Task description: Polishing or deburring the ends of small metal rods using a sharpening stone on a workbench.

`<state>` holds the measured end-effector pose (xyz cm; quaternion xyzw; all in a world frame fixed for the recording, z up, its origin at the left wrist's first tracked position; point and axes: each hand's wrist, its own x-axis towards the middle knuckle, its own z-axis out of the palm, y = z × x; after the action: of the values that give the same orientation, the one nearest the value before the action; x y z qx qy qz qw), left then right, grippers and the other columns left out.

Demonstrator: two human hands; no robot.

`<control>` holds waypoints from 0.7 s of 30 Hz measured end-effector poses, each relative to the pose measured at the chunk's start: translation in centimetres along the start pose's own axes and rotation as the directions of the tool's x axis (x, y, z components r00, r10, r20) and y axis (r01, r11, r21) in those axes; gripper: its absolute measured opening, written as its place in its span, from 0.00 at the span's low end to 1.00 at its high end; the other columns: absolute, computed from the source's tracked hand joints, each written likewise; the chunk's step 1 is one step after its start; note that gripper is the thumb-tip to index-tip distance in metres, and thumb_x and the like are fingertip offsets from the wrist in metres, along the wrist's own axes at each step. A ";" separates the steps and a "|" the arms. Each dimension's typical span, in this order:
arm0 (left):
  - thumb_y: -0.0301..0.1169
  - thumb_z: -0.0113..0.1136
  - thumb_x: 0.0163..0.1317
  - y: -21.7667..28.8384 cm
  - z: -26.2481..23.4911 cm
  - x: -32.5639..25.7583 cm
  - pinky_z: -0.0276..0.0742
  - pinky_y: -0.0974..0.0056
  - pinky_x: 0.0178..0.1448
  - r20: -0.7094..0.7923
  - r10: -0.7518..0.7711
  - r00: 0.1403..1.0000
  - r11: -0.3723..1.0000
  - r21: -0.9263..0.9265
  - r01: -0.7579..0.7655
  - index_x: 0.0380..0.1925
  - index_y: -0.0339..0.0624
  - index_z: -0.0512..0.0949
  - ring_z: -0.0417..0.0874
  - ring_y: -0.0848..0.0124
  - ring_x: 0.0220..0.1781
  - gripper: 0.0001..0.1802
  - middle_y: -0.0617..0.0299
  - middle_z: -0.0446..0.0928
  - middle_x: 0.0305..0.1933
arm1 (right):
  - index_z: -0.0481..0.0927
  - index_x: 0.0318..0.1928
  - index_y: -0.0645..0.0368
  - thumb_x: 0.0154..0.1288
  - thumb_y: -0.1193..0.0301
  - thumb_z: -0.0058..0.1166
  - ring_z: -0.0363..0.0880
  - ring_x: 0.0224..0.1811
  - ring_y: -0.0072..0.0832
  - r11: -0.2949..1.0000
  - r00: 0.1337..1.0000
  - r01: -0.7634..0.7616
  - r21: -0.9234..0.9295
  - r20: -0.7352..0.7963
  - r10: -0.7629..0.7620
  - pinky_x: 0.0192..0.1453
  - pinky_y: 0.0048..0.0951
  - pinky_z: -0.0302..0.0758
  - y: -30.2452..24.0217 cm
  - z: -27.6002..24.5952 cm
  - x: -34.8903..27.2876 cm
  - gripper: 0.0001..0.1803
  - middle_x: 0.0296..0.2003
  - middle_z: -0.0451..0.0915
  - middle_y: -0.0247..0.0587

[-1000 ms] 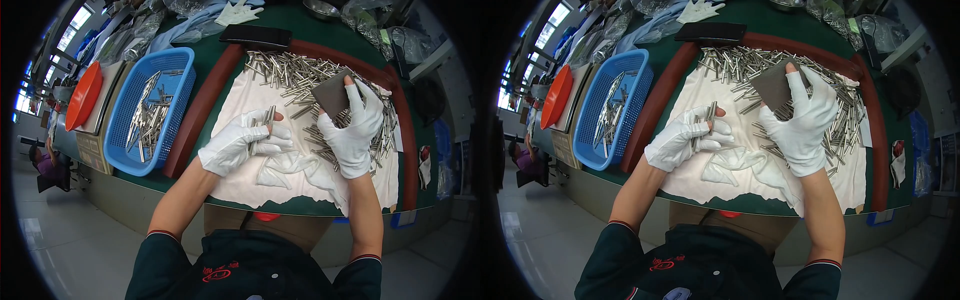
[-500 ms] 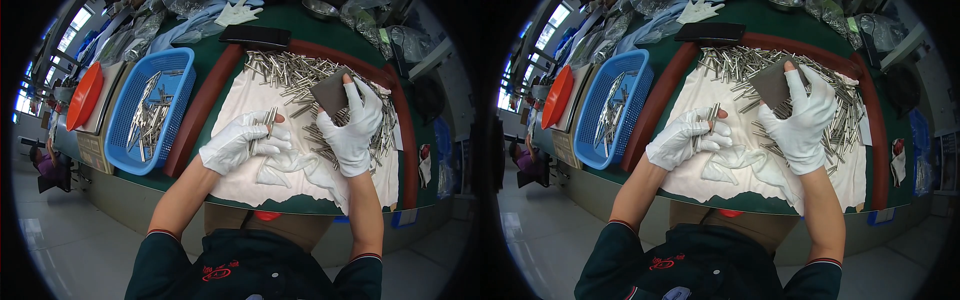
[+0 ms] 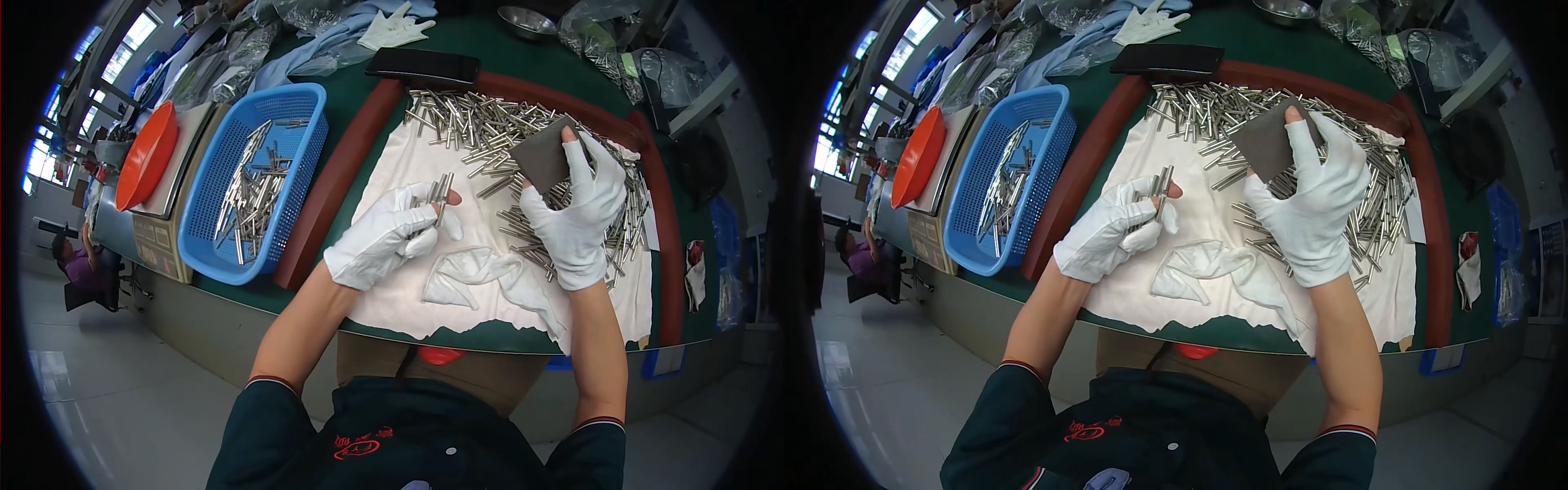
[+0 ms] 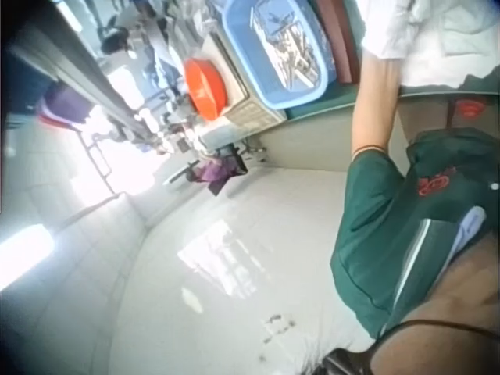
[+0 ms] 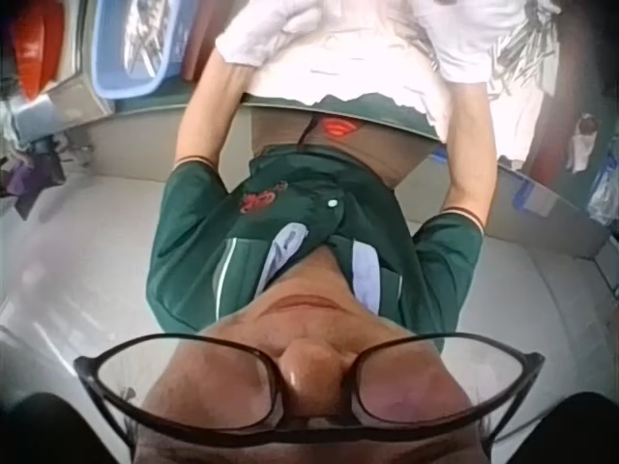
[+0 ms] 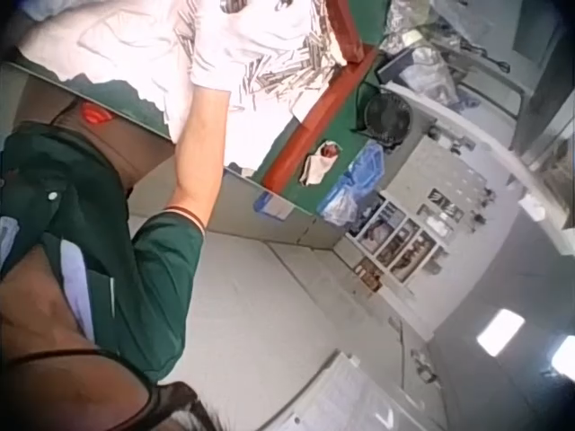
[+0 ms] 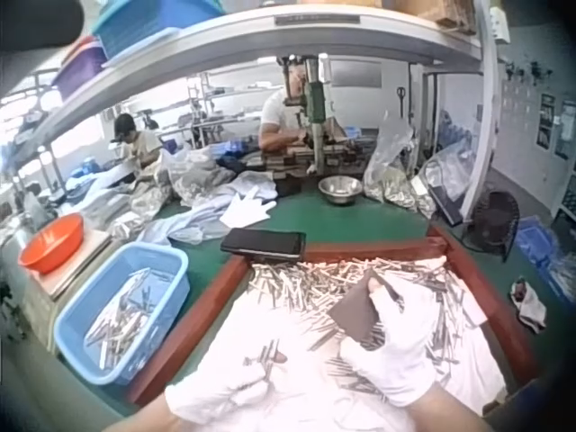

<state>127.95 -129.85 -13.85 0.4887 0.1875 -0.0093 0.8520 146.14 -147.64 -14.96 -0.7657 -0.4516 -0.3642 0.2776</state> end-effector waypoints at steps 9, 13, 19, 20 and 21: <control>0.21 0.48 0.68 6.0 -4.6 -9.9 0.74 0.63 0.39 -0.180 0.728 0.662 0.264 0.964 -0.028 0.50 0.34 0.76 0.79 0.67 0.29 0.13 0.58 0.80 0.29 | 0.73 0.64 0.54 0.43 0.63 0.67 0.70 0.55 0.43 0.998 0.999 0.047 0.041 -0.023 -0.046 0.59 0.45 0.66 -0.2 0.1 0.1 0.42 0.56 0.72 0.44; 0.19 0.49 0.63 6.1 -7.2 -10.0 0.77 0.54 0.40 -0.103 0.819 0.565 -0.105 0.940 0.324 0.46 0.35 0.78 0.84 0.54 0.35 0.13 0.49 0.81 0.30 | 0.74 0.64 0.55 0.42 0.63 0.67 0.70 0.54 0.43 0.998 0.998 0.052 0.042 -0.022 -0.051 0.59 0.45 0.66 -0.5 0.1 0.1 0.42 0.56 0.73 0.44; 0.31 0.50 0.74 4.9 -2.2 -10.1 0.61 0.74 0.24 -0.310 0.452 0.836 0.799 0.558 -0.225 0.47 0.34 0.75 0.67 0.82 0.20 0.11 0.61 0.80 0.29 | 0.75 0.63 0.55 0.42 0.63 0.68 0.70 0.54 0.43 0.999 0.999 0.040 0.026 -0.023 -0.039 0.59 0.45 0.67 -0.5 0.3 0.0 0.42 0.55 0.73 0.43; 0.33 0.48 0.75 4.4 -1.3 -9.5 0.56 0.78 0.23 -0.116 0.361 0.925 0.889 0.343 -0.304 0.48 0.34 0.74 0.62 0.87 0.19 0.13 0.63 0.79 0.31 | 0.75 0.63 0.55 0.42 0.63 0.68 0.70 0.54 0.43 0.999 0.999 0.032 0.023 -0.015 -0.031 0.59 0.45 0.67 -0.4 0.3 0.0 0.42 0.55 0.73 0.43; 0.32 0.48 0.75 3.7 -0.6 -8.4 0.56 0.77 0.23 -0.086 0.252 0.964 0.937 0.272 -0.221 0.50 0.34 0.74 0.61 0.85 0.18 0.12 0.62 0.80 0.32 | 0.75 0.63 0.54 0.41 0.62 0.68 0.70 0.54 0.43 0.999 0.999 0.034 0.020 -0.026 -0.033 0.58 0.45 0.67 -0.4 0.3 0.0 0.42 0.55 0.73 0.43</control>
<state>120.67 -128.78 -8.29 0.6148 0.1753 0.0981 0.7627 145.90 -147.26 -15.15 -0.7505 -0.4646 -0.3738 0.2850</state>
